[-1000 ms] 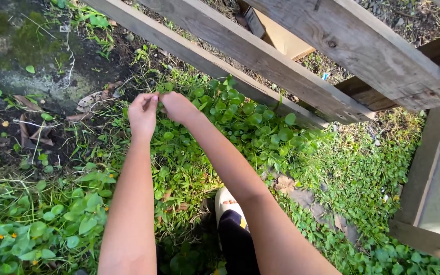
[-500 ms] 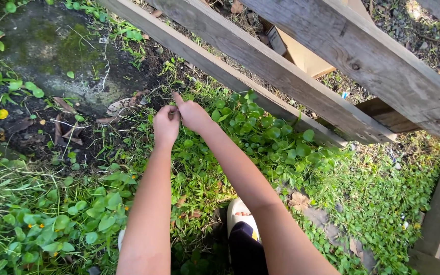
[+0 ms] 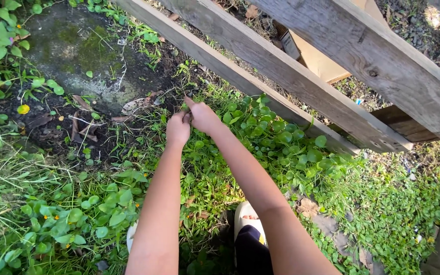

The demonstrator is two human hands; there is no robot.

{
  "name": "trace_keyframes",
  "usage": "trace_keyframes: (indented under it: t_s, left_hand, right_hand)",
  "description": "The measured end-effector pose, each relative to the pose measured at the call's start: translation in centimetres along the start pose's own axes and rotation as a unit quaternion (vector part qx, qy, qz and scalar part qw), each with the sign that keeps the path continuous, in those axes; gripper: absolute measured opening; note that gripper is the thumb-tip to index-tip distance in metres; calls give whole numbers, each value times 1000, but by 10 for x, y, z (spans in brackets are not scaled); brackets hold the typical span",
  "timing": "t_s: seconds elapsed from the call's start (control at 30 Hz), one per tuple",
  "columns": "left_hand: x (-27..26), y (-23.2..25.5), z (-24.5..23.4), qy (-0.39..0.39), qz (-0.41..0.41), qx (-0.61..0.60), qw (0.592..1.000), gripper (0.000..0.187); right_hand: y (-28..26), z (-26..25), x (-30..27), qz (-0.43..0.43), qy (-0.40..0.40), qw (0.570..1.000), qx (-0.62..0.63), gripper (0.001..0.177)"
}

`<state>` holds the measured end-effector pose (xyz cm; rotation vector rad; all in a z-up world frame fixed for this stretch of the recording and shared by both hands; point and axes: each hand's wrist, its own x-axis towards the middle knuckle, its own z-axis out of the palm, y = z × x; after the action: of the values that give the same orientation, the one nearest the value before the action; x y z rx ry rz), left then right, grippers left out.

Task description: Pulling weeds and grass from a garden patch by hand

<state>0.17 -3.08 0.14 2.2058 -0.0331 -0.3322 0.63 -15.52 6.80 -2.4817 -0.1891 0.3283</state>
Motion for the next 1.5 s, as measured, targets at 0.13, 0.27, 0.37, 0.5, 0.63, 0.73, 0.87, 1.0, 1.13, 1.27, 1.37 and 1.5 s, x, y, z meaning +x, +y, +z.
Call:
trace_keyframes:
  t_s: [0.13, 0.27, 0.37, 0.5, 0.63, 0.73, 0.87, 1.0, 1.13, 1.27, 1.37, 1.5]
  left_hand:
    - [6, -13, 3, -4, 43, 21, 999, 27]
    - [-8, 1, -10, -41, 86, 64, 993, 25]
    - [-13, 15, -20, -72, 87, 104, 988, 23]
    - [-7, 3, -15, -74, 57, 128, 987, 21]
    - [-10, 18, -31, -62, -2, 72, 995, 21]
    - [-16, 34, -46, -47, -54, 16, 997, 23]
    - [-2, 18, -38, 4, -69, -25, 997, 20]
    - [6, 5, -32, 38, -66, -82, 994, 18]
    - [10, 1, -30, 42, -65, -112, 991, 18]
    - [19, -9, -28, 46, -61, -110, 991, 17]
    - [18, -10, -29, 46, -64, -106, 991, 17]
    - [19, -13, -31, 46, -58, -116, 990, 18]
  right_hand:
    - [17, 0, -2, 14, 15, 1000, 17, 65]
    - [20, -7, -9, 17, 34, 996, 81, 59]
    - [26, -12, -8, 19, 57, 988, 145, 60]
    - [42, -23, -1, 37, 114, 963, 241, 52]
    - [27, -43, -20, 123, 180, 920, 326, 50]
    - [38, -42, -19, 165, 232, 910, 303, 44]
    - [49, -32, -24, 194, 185, 943, 199, 44]
    - [126, 40, -10, 205, 131, 969, 44, 47]
    - [166, 64, 0, 184, 169, 968, 18, 49]
    - [191, 76, 18, 208, 178, 962, 3, 44]
    - [193, 81, 22, 227, 159, 961, -26, 38]
    - [174, 79, 23, 269, 153, 950, -33, 51]
